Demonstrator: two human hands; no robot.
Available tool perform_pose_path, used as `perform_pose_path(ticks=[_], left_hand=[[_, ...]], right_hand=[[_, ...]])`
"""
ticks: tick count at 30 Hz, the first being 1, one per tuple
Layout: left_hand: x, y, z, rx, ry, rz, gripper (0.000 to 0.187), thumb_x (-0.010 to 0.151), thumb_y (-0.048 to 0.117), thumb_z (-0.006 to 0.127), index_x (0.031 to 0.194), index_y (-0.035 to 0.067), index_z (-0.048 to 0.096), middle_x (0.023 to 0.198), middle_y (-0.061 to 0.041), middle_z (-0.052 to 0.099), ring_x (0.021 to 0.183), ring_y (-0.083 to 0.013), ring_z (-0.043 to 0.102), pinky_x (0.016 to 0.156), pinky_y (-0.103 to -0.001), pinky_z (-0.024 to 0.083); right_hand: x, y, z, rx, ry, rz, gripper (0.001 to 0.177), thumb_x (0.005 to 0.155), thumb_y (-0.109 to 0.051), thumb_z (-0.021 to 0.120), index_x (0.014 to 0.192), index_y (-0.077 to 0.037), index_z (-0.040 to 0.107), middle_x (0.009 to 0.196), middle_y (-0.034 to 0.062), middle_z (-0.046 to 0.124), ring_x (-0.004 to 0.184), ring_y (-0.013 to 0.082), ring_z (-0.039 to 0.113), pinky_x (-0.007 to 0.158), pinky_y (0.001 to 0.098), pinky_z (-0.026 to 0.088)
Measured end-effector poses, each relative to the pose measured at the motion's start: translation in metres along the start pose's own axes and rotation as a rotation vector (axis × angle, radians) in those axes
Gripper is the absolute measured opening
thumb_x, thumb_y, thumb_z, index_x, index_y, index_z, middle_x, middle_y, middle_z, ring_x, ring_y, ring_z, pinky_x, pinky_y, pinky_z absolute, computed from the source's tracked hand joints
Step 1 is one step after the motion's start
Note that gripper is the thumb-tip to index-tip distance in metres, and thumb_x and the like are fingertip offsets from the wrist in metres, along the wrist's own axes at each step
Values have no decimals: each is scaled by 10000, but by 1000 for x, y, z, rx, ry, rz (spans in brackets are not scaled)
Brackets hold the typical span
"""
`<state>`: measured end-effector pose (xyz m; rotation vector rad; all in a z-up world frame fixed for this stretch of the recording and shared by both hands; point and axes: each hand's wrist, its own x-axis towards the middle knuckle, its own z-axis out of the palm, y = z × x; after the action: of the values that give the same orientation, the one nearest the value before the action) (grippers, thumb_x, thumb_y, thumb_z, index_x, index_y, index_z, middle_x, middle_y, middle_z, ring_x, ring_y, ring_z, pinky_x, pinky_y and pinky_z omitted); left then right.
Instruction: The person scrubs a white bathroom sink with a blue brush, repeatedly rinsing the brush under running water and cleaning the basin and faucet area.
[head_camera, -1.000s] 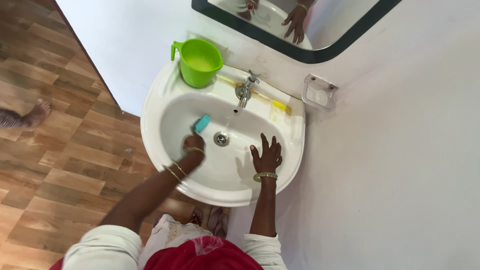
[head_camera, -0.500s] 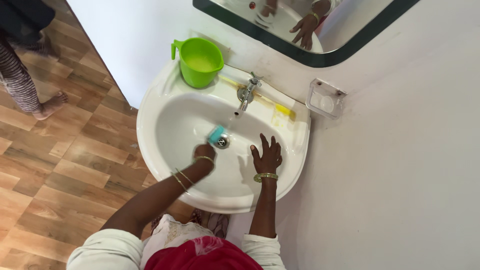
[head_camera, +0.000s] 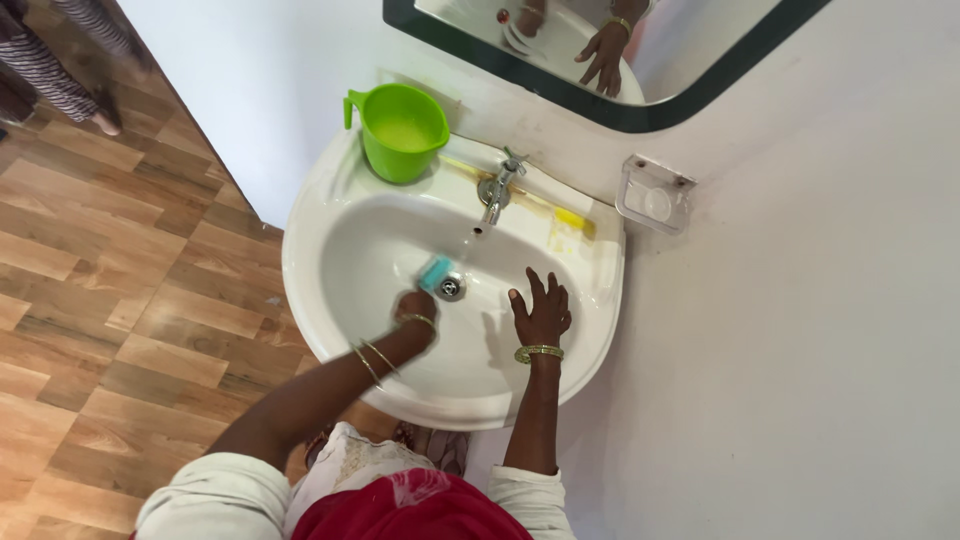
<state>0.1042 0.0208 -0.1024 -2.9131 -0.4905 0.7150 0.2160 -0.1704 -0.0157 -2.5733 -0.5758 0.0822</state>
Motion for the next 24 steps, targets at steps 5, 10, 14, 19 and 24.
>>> perform_pose_path(ticks=[5, 10, 14, 19, 24], left_hand=[[-29, -103, -12, 302, -108, 34, 259, 857, 202, 742, 1071, 62, 788, 830, 5, 773, 704, -150, 775, 529, -323, 551], [-113, -75, -43, -1, -116, 491, 295, 811, 129, 721, 1098, 155, 785, 1025, -129, 751, 983, -331, 728, 809, -447, 569], [-132, -65, -53, -58, -126, 617, 268, 875, 126, 659, 1121, 76, 754, 1019, -180, 769, 959, -343, 737, 785, -449, 574], [-68, -154, -45, 122, -72, 4, 285, 838, 185, 806, 1113, 120, 774, 990, -65, 758, 882, -246, 750, 598, -392, 580], [-55, -132, -28, 222, -136, 149, 271, 878, 246, 755, 1094, 84, 775, 981, -110, 770, 858, -253, 752, 629, -392, 583]], right_hand=[[-8, -18, 13, -22, 3, -20, 618, 930, -596, 608, 1492, -361, 506, 1632, 146, 346, 1516, 385, 246, 1117, 715, 197], [-12, -40, 23, -5, 14, -48, 620, 916, -575, 631, 1482, -345, 527, 1610, 158, 371, 1490, 411, 261, 1087, 732, 206], [-12, -55, 34, -51, 63, -110, 597, 921, -574, 624, 1470, -352, 548, 1582, 156, 426, 1467, 392, 344, 1078, 695, 293], [-17, -62, 41, -70, 75, -128, 582, 935, -568, 620, 1469, -344, 552, 1568, 164, 443, 1456, 392, 368, 1077, 677, 315], [-25, -60, 38, -85, 64, -110, 585, 931, -572, 618, 1467, -344, 552, 1558, 175, 446, 1445, 395, 372, 1066, 665, 330]])
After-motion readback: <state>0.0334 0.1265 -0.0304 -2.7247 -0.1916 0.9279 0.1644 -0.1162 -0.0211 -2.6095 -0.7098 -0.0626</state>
